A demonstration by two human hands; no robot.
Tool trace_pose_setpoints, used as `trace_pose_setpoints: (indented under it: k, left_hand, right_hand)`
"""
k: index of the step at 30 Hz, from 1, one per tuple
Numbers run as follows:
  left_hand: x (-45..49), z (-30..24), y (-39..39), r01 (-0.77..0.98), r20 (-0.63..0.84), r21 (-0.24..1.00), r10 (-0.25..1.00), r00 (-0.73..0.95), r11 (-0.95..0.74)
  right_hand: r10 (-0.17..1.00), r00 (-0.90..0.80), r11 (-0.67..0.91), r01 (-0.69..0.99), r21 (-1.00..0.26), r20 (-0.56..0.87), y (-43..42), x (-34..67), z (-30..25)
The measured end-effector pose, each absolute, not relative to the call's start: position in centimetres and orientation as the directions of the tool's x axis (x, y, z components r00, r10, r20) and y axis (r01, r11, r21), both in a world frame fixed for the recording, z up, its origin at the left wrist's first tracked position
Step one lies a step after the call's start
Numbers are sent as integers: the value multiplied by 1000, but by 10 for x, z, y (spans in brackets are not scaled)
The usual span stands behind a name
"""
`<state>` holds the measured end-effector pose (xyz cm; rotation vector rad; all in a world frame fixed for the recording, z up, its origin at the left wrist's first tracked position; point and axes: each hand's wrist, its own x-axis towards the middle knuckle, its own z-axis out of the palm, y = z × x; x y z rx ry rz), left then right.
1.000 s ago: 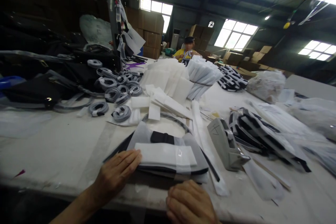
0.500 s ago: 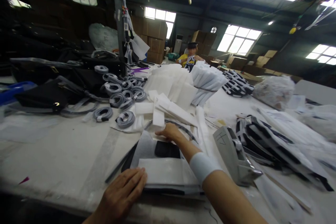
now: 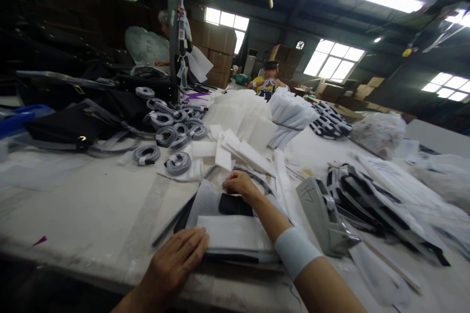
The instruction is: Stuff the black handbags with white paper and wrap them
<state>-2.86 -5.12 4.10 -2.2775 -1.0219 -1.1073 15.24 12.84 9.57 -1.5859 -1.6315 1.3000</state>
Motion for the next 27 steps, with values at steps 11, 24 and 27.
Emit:
trace_pose_setpoints:
  k: [11, 24, 27]
  left_hand:
    - [-30, 38, -52, 762, 792, -65, 431, 433, -644]
    - [-30, 43, -52, 751, 783, -65, 433, 447, -658]
    - [-31, 42, -52, 746, 789, -55, 429, 440, -664]
  right_hand:
    - [937, -262, 336, 482, -809, 233, 44, 166, 102]
    - [920, -87, 365, 551, -750, 383, 95, 159, 135]
    - [912, -123, 395, 523, -755, 392, 87, 157, 142]
